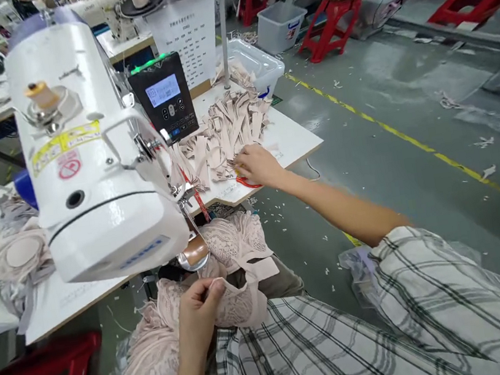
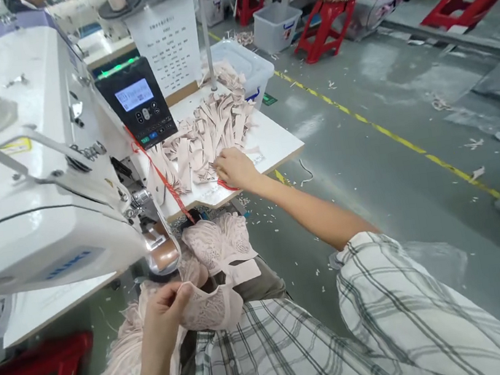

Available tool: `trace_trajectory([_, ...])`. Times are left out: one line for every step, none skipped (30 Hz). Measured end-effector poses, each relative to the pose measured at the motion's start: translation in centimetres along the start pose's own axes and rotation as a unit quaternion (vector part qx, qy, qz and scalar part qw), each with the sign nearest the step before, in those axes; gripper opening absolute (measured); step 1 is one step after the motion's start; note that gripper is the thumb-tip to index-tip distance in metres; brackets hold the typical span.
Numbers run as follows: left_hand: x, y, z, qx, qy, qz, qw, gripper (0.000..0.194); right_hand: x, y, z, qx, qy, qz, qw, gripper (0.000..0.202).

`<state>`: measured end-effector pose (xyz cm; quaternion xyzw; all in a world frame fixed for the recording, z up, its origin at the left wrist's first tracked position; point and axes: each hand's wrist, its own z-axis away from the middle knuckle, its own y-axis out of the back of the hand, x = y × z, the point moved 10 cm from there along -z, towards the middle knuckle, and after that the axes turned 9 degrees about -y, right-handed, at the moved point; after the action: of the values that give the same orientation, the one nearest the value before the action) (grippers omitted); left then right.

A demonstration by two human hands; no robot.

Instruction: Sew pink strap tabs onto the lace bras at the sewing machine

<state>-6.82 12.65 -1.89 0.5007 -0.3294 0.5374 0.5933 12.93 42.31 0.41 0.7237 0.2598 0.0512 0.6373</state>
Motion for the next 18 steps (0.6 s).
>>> trace_trajectory([-0.1, -0.2, 0.0, -0.001, 0.003, 0.004, 1.000, 0.038, -0.6, 0.6, -0.6, 0.023, 0.002, -0.012, 1.000, 0.036])
trace_trajectory([-0.2, -0.3, 0.1, -0.003, 0.006, 0.009, 1.000, 0.037, -1.4, 0.9, -1.3, 0.029, 0.015, -0.027, 0.999, 0.036])
trace_trajectory([-0.3, -0.5, 0.1, -0.007, 0.007, 0.014, 1.000, 0.036, -2.4, 0.9, -2.1, 0.019, 0.036, -0.044, 0.998, 0.036])
trace_trajectory([-0.3, -0.6, 0.0, -0.014, 0.005, 0.016, 1.000, 0.035, -3.3, 0.7, -3.0, -0.003, 0.059, -0.061, 0.996, 0.034])
trace_trajectory([-0.2, -0.8, 0.0, -0.021, -0.001, 0.015, 1.000, 0.034, -3.9, 0.6, -3.9, -0.027, 0.073, -0.075, 0.994, 0.030])
trace_trajectory([0.0, -0.9, 0.0, -0.028, -0.010, 0.011, 0.999, 0.033, -4.3, 0.6, -4.7, -0.044, 0.078, -0.087, 0.992, 0.024])
trace_trajectory([0.3, -0.8, 0.0, -0.033, -0.021, 0.003, 0.999, 0.032, -4.5, 0.9, -5.3, -0.051, 0.074, -0.098, 0.991, 0.021])
trace_trajectory([0.7, -0.7, 0.1, -0.035, -0.033, -0.010, 0.999, 0.031, -4.6, 1.6, -5.6, -0.046, 0.067, -0.107, 0.991, 0.022])
trace_trajectory([1.2, -0.5, 0.3, -0.031, -0.045, -0.028, 0.998, 0.031, -4.9, 2.6, -5.4, -0.034, 0.062, -0.115, 0.991, 0.025])
trace_trajectory([1.7, -0.2, 0.5, -0.023, -0.058, -0.051, 0.997, 0.031, -5.3, 3.8, -4.7, -0.020, 0.060, -0.124, 0.990, 0.028])
trace_trajectory([2.4, 0.0, 0.8, -0.012, -0.076, -0.075, 0.994, 0.031, -6.0, 5.1, -3.5, -0.008, 0.064, -0.133, 0.989, 0.031])
trace_trajectory([3.1, 0.2, 1.2, 0.001, -0.100, -0.098, 0.990, 0.032, -7.0, 6.3, -1.8, -0.005, 0.076, -0.146, 0.986, 0.032])
trace_trajectory([4.0, 0.3, 1.6, 0.012, -0.135, -0.119, 0.984, 0.031, -8.4, 7.2, 0.3, -0.010, 0.099, -0.155, 0.983, 0.027])
trace_trajectory([5.1, 0.2, 2.0, 0.022, -0.183, -0.131, 0.974, 0.029, -10.2, 7.7, 2.8, -0.031, 0.139, -0.172, 0.975, 0.022])
trace_trajectory([6.2, -0.1, 2.6, 0.028, -0.233, -0.142, 0.962, 0.028, -12.7, 7.7, 5.9, -0.093, 0.213, -0.224, 0.947, 0.019])
trace_trajectory([6.9, -0.5, 3.0, 0.032, -0.270, -0.154, 0.950, 0.027, -15.1, 7.5, 9.1, -0.159, 0.282, -0.250, 0.912, 0.020])
trace_trajectory([7.3, -0.8, 3.3, 0.037, -0.291, -0.165, 0.942, 0.026, -16.7, 7.5, 11.8, -0.187, 0.324, -0.258, 0.891, 0.021])
trace_trajectory([7.3, -1.0, 3.4, 0.041, -0.295, -0.175, 0.938, 0.027, -17.9, 7.5, 13.9, -0.203, 0.348, -0.260, 0.878, 0.021])
